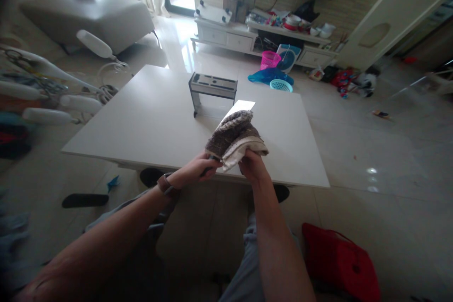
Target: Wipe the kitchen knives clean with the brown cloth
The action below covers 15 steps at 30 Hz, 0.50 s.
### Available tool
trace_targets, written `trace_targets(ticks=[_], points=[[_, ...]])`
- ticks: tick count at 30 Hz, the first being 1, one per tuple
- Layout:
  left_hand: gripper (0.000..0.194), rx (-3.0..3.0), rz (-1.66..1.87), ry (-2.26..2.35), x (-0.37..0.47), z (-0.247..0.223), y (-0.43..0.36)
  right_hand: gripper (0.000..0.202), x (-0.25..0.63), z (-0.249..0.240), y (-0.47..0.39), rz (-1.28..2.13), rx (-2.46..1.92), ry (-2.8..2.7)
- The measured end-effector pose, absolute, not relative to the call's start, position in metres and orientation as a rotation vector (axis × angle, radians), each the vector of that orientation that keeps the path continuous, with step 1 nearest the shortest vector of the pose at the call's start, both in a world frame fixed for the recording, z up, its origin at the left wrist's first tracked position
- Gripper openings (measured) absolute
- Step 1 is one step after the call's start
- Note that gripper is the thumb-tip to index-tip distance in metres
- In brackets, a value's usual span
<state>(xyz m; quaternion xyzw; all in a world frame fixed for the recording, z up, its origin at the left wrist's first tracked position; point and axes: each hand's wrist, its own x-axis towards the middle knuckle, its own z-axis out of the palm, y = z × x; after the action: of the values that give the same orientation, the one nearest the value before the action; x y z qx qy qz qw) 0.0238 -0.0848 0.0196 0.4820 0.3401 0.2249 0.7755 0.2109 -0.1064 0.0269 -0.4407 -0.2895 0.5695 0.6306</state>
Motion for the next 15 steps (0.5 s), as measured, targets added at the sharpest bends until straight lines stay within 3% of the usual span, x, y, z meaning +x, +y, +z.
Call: trace_targets(ticks=[4, 9, 15], points=[[0.022, 1.063, 0.542, 0.780, 0.031, 0.014, -0.083, 0.032, 0.207, 0.028, -0.103, 1.270, -0.955, -0.670], [0.021, 1.058, 0.545, 0.809, 0.035, 0.009, -0.083, 0.053, 0.206, 0.023, -0.101, 1.214, -1.014, -0.700], [0.020, 1.134, 0.515, 0.867, 0.036, 0.004, -0.081, 0.033, 0.214, 0.019, -0.098, 1.259, -1.009, -0.750]])
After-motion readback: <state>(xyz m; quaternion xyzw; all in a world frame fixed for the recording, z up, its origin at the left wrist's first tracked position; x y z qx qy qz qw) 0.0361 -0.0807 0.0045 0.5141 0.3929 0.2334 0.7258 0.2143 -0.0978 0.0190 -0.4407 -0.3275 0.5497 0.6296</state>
